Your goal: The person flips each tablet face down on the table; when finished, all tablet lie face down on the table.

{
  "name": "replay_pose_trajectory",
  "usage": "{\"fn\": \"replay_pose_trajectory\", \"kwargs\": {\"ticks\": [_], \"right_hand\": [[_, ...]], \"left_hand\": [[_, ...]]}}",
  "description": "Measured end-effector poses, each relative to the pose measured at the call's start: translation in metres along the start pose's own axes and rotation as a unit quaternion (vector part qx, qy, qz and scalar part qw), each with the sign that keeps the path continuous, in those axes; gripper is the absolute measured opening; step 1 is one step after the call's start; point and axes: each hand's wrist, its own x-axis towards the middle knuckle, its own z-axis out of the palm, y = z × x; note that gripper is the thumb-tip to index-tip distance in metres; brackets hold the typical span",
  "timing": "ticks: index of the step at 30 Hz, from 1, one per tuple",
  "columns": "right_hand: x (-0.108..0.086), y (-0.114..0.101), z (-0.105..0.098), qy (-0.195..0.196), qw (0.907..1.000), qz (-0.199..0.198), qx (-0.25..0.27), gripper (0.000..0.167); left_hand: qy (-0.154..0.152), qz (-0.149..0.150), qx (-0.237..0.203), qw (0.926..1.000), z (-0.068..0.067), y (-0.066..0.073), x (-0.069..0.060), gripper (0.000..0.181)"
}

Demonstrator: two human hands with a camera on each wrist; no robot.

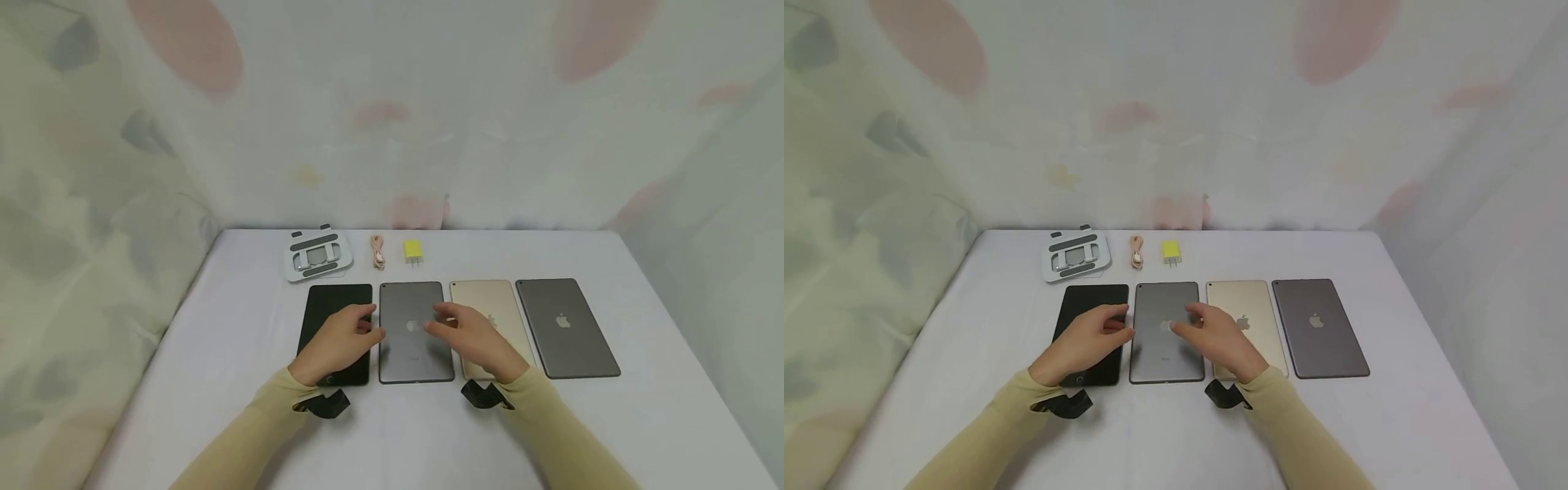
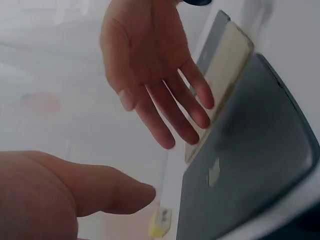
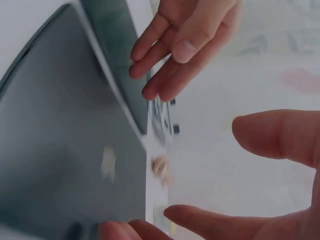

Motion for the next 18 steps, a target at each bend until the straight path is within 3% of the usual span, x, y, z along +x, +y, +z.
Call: {"fn": "replay_pose_trajectory", "kwargs": {"ticks": [5,9,13,18], "right_hand": [[0.019,-0.028,0.025,-0.004,0.9999,-0.012,0.011,0.066],[0.035,-0.053,0.051,-0.025,0.9994,-0.021,-0.002,0.073],[0.044,-0.068,0.073,-0.044,0.9984,-0.025,-0.023,0.080],[0.047,-0.075,0.090,-0.053,0.9973,-0.035,-0.038,0.086]], "left_hand": [[0.076,0.020,0.042,0.9960,-0.022,-0.028,-0.013,0.060],[0.119,-0.010,0.096,0.9882,-0.038,-0.051,-0.022,0.059],[0.119,-0.047,0.131,0.9831,-0.046,-0.068,-0.031,0.056],[0.108,-0.046,0.120,0.9859,-0.047,-0.077,-0.035,0.050]]}}
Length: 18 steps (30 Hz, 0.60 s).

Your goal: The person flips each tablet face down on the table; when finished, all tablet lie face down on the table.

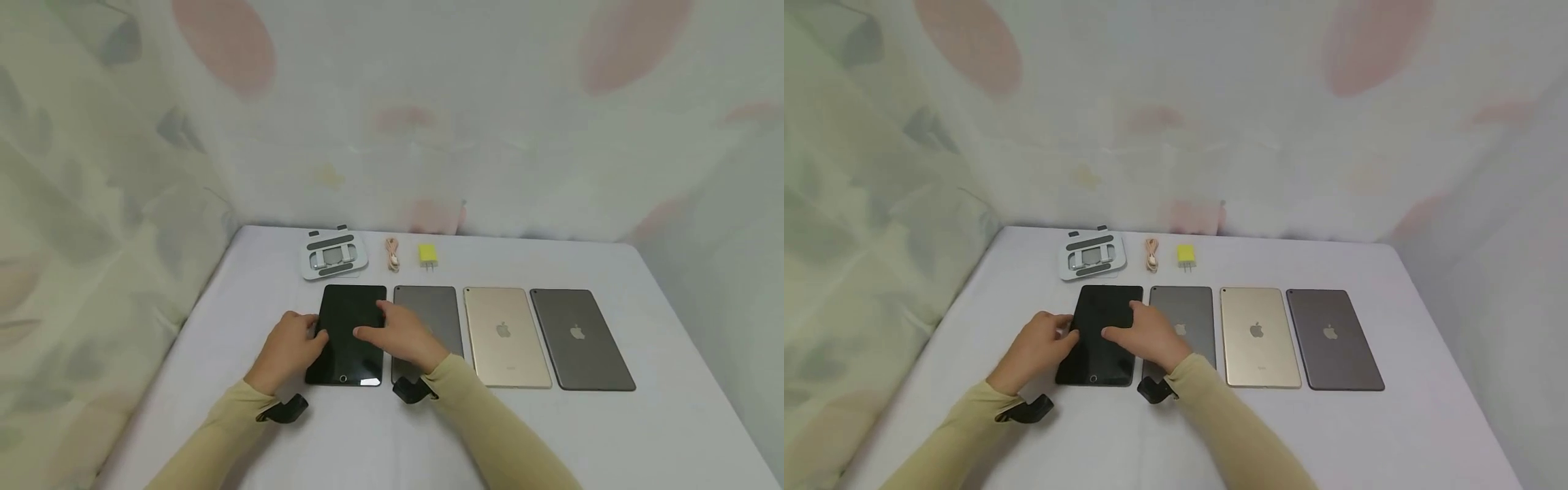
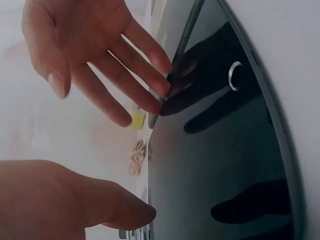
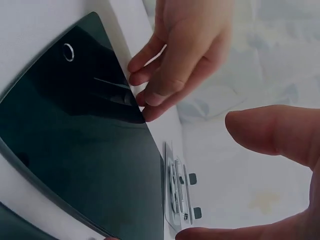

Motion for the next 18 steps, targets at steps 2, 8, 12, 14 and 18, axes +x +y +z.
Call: {"fn": "replay_pose_trajectory", "kwargs": {"ticks": [2,8,12,14,18], "right_hand": [[0.002,0.000,0.002,0.004,1.0000,-0.002,0.000,0.087],[0.002,0.000,0.004,0.007,0.9999,-0.010,0.000,0.085],[0.003,0.001,0.004,0.002,0.9998,-0.019,0.007,0.084],[0.003,0.003,0.004,0.001,0.9996,-0.020,0.017,0.083],[0.003,0.005,0.003,0.000,0.9994,-0.020,0.029,0.082]], "left_hand": [[-0.002,0.003,-0.004,1.0000,0.001,-0.001,0.002,0.049],[0.000,-0.030,-0.018,0.9994,0.000,0.003,0.005,0.048],[-0.008,-0.056,-0.012,0.9983,-0.001,0.007,0.008,0.050],[-0.018,-0.064,-0.011,0.9977,-0.001,0.009,0.011,0.052],[-0.040,-0.079,-0.025,0.9958,-0.002,0.010,0.017,0.059]]}}
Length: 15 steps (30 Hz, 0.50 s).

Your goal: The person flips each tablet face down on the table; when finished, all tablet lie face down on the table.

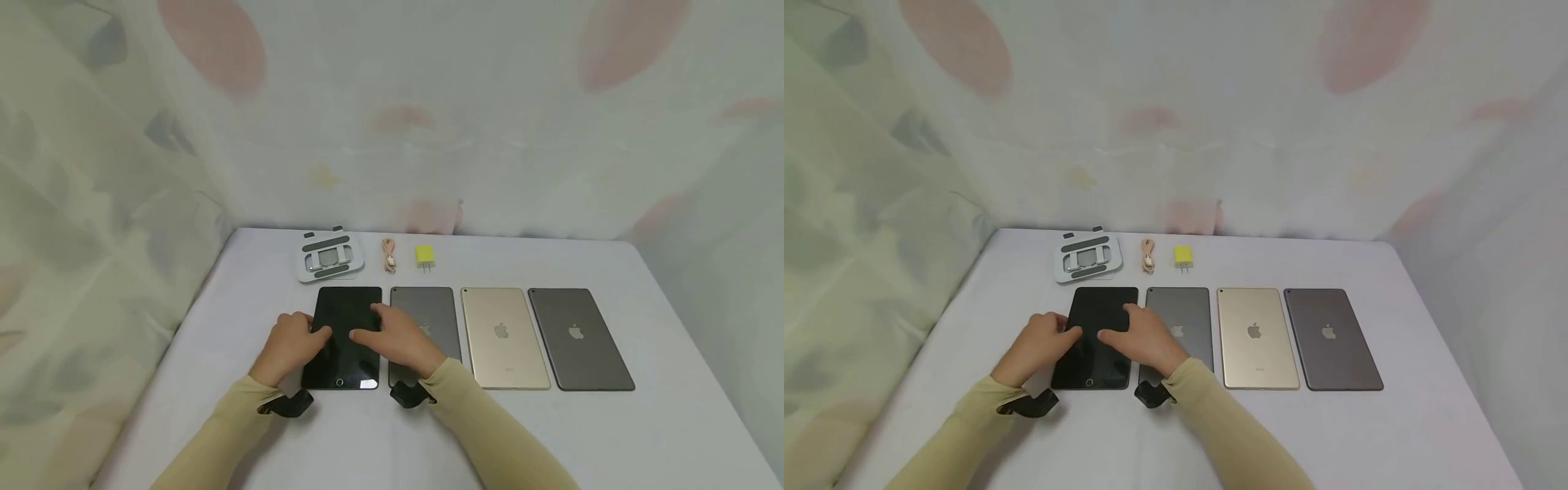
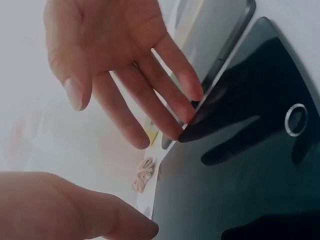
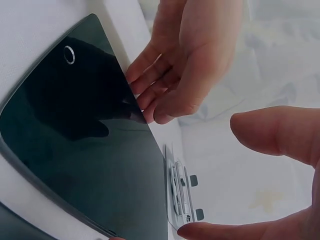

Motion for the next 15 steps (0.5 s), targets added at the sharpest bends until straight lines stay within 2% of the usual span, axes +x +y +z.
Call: {"fn": "replay_pose_trajectory", "kwargs": {"ticks": [9,15], "right_hand": [[-0.001,0.001,-0.002,-0.005,0.9998,0.011,0.018,0.083],[0.000,0.001,-0.001,-0.004,0.9997,0.017,0.014,0.082]], "left_hand": [[-0.050,-0.011,-0.055,0.9972,-0.014,-0.003,0.000,0.060],[-0.059,-0.020,-0.072,0.9954,-0.029,0.002,-0.003,0.060]]}}
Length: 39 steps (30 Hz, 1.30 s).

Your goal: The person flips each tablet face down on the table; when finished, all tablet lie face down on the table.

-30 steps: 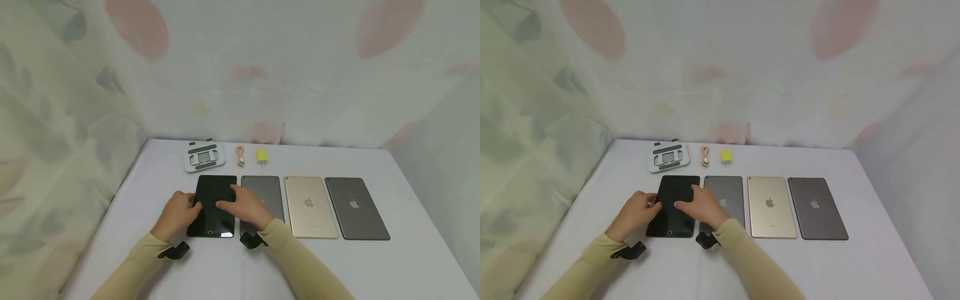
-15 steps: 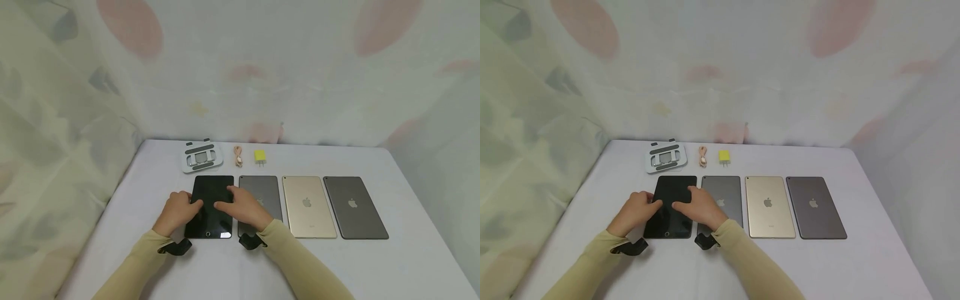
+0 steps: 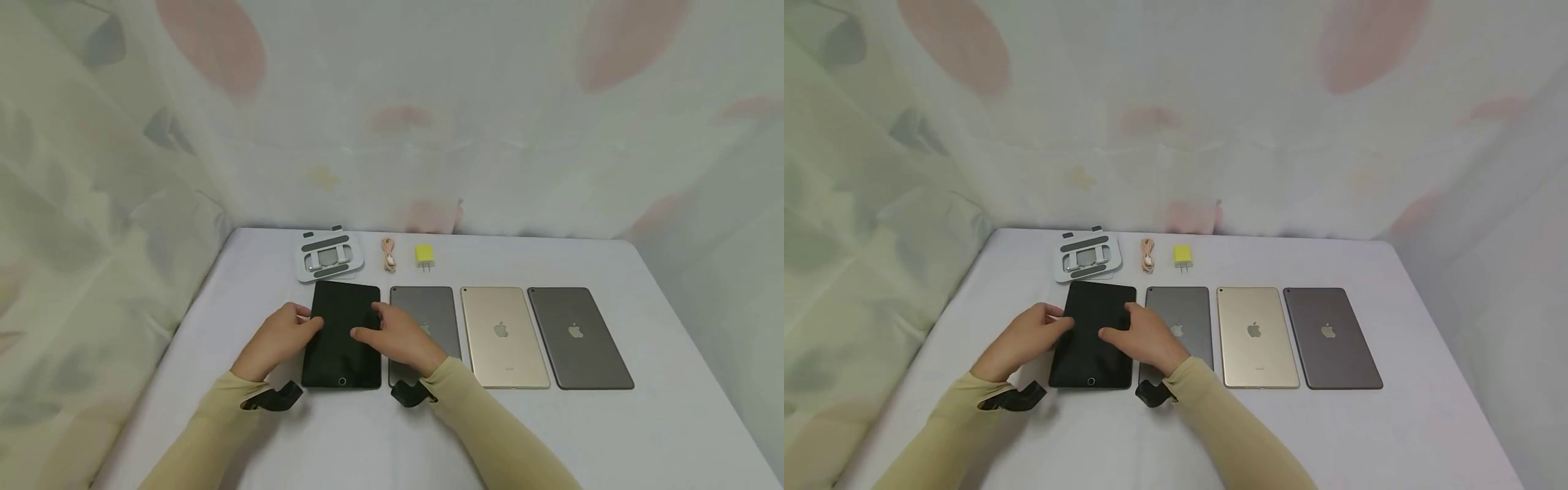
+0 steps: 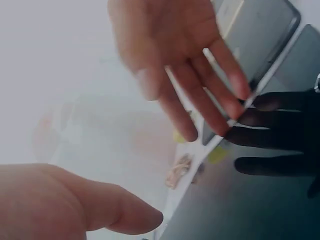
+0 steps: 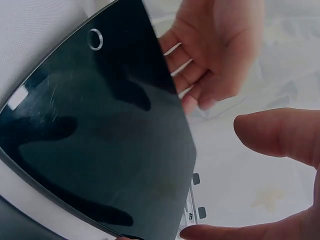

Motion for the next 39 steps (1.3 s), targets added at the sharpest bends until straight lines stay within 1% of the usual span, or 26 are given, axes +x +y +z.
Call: {"fn": "replay_pose_trajectory", "kwargs": {"ticks": [2,6,9,14,19,24,31,35,39], "right_hand": [[0.000,0.000,0.000,-0.001,1.0000,0.002,-0.001,0.082],[0.001,0.001,0.000,-0.001,1.0000,0.001,0.000,0.082],[0.002,0.002,-0.001,-0.001,1.0000,-0.001,0.001,0.083],[0.002,0.002,-0.001,-0.002,1.0000,-0.002,0.004,0.082],[0.003,0.003,-0.001,-0.003,0.9999,0.003,0.013,0.082],[0.004,0.003,-0.002,-0.003,0.9998,0.007,0.019,0.082],[0.004,0.000,-0.001,-0.001,0.9991,0.028,0.032,0.087],[0.004,-0.001,-0.001,0.002,0.9983,0.037,0.046,0.090],[0.004,-0.003,-0.001,0.003,0.9979,0.036,0.054,0.090]], "left_hand": [[-0.002,0.009,0.004,1.0000,-0.003,0.003,-0.001,0.061],[-0.007,0.040,0.028,0.9988,-0.009,0.008,0.000,0.062],[-0.012,0.055,0.037,0.9977,-0.012,0.012,-0.001,0.058],[-0.022,0.071,0.021,0.9970,-0.017,0.017,-0.001,0.054],[-0.026,0.083,0.020,0.9960,-0.018,0.019,-0.001,0.051],[-0.015,0.100,0.026,0.9945,-0.019,0.022,-0.003,0.051],[-0.002,0.100,0.011,0.9950,-0.016,0.025,-0.005,0.055],[0.012,0.109,0.006,0.9940,-0.015,0.028,-0.005,0.053],[0.023,0.121,-0.002,0.9923,-0.012,0.031,-0.005,0.050]]}}
